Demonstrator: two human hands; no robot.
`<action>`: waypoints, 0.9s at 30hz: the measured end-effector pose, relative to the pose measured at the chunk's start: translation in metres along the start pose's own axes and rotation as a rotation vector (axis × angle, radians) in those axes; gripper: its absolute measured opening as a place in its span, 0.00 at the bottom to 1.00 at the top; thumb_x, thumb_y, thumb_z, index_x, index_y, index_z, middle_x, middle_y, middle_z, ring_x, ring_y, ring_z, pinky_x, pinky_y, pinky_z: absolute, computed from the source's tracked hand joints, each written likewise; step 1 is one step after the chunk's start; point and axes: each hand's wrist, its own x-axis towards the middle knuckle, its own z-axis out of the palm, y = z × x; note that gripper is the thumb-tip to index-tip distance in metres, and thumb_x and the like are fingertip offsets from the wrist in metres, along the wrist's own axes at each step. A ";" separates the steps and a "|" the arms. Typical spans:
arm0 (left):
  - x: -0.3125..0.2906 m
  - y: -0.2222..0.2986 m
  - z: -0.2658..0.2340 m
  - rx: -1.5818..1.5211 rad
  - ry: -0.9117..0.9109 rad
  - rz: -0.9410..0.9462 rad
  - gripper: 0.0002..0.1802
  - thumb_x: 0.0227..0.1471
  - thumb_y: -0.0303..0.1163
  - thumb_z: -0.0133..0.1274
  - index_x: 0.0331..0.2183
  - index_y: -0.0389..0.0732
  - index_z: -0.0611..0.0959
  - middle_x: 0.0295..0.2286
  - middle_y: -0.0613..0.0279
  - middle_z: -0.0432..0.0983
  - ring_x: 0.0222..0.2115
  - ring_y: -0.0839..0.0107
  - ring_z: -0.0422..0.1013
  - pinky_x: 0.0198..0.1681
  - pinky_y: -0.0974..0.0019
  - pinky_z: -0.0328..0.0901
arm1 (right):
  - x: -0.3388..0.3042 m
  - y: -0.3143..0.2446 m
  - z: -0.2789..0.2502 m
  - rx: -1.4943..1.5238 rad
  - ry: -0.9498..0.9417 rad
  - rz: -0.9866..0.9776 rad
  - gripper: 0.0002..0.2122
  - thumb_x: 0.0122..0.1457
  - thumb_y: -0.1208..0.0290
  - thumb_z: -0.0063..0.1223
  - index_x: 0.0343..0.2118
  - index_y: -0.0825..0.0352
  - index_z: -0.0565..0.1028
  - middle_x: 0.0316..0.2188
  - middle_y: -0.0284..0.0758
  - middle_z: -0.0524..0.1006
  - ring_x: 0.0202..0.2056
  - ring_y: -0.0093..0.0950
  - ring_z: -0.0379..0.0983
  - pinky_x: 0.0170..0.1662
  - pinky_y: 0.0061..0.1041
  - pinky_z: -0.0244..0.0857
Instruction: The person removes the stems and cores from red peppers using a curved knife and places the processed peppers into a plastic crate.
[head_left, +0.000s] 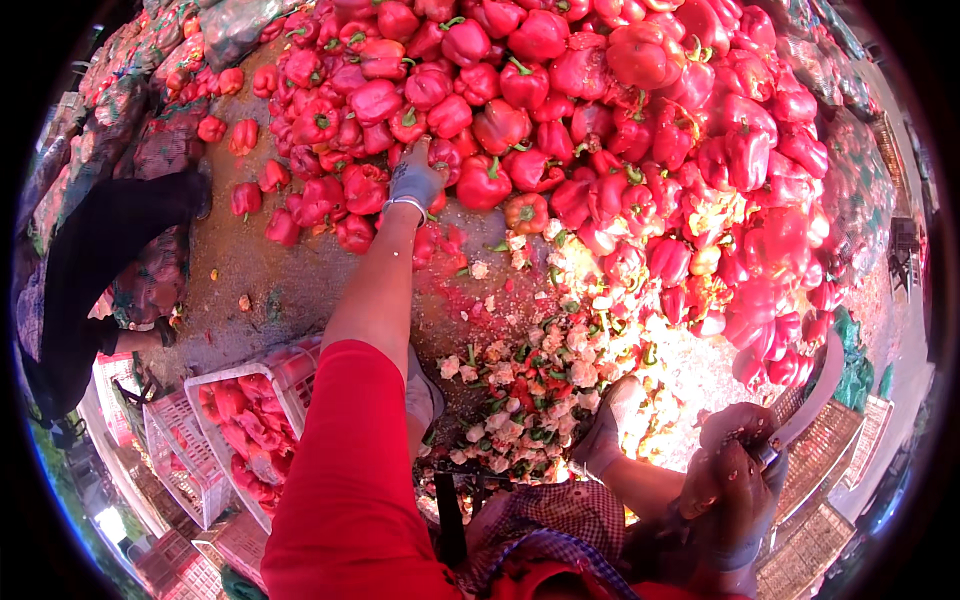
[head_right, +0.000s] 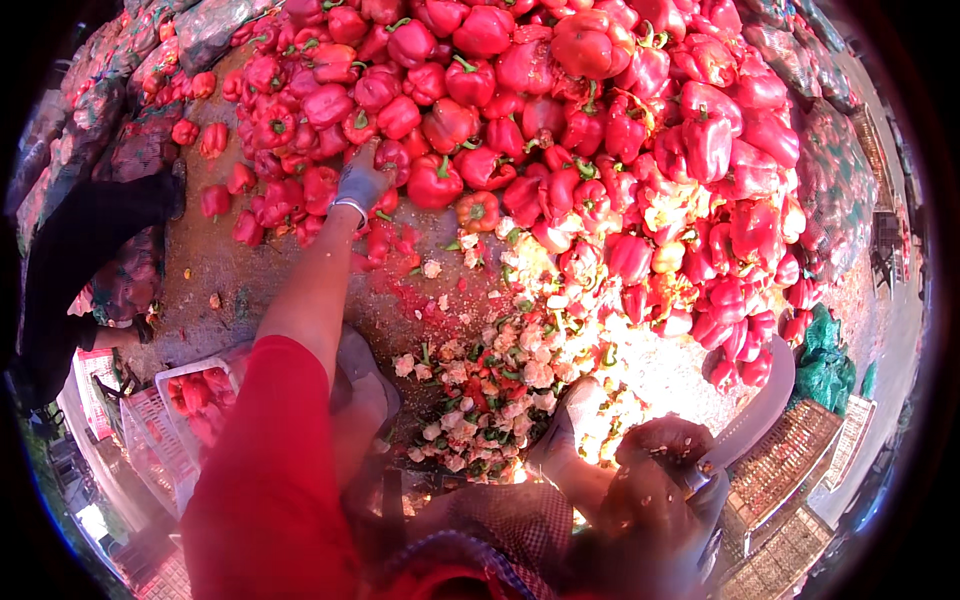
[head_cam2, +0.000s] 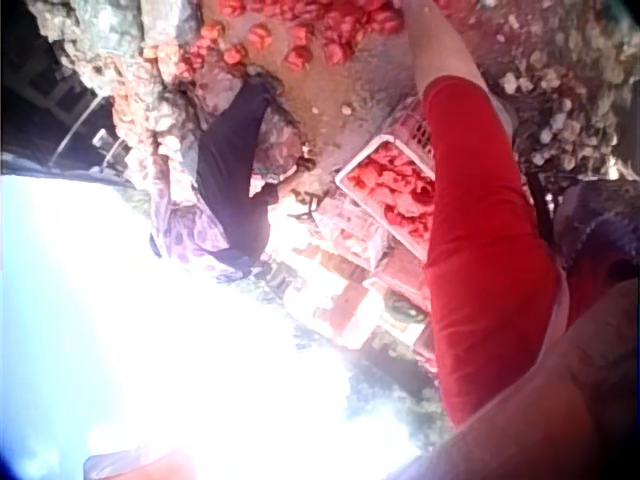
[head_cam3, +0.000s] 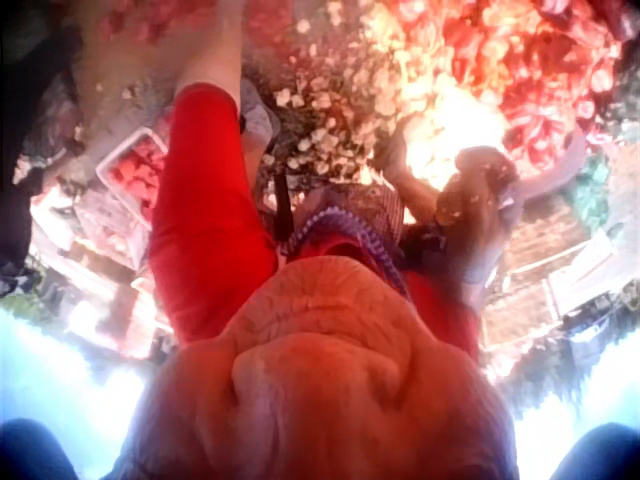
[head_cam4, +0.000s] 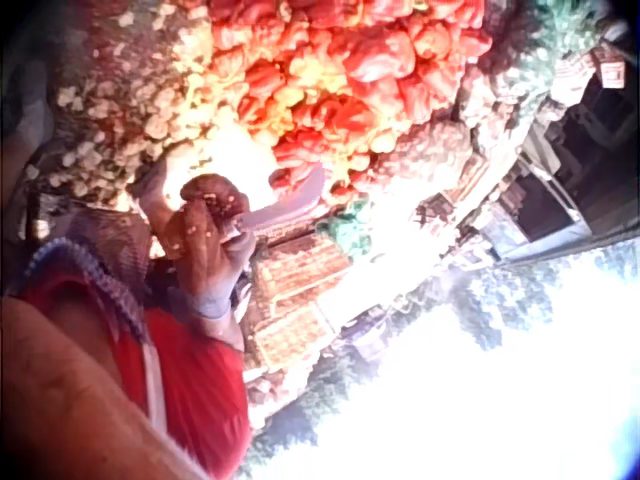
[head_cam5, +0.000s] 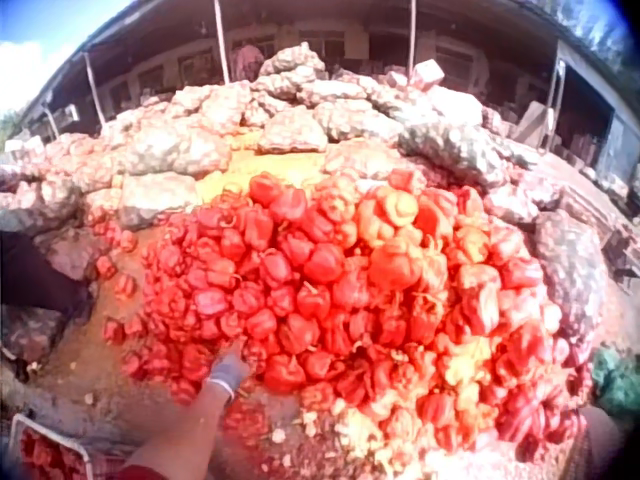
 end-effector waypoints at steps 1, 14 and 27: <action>0.001 -0.003 0.007 -0.023 -0.009 -0.020 0.37 0.40 0.35 0.62 0.53 0.38 0.69 0.50 0.43 0.68 0.52 0.49 0.65 0.56 0.55 0.60 | 0.002 -0.002 0.006 0.146 0.024 0.087 0.10 0.58 0.70 0.47 0.38 0.71 0.68 0.15 0.30 0.66 0.11 0.16 0.58 0.13 0.16 0.49; -0.008 0.007 -0.003 0.082 -0.199 0.122 0.46 0.32 0.28 0.63 0.55 0.48 0.64 0.54 0.45 0.59 0.54 0.44 0.62 0.56 0.54 0.62 | 0.008 0.001 0.013 -0.249 -0.141 -0.077 0.08 0.52 0.72 0.50 0.33 0.70 0.71 0.25 0.33 0.71 0.18 0.18 0.64 0.18 0.19 0.56; -0.122 0.020 0.010 -0.435 -0.312 -0.175 0.37 0.40 0.34 0.63 0.51 0.46 0.64 0.49 0.54 0.68 0.47 0.54 0.69 0.43 0.50 0.70 | -0.018 -0.006 0.014 0.267 -0.153 0.214 0.09 0.58 0.76 0.53 0.41 0.72 0.72 0.28 0.32 0.75 0.22 0.16 0.66 0.25 0.17 0.61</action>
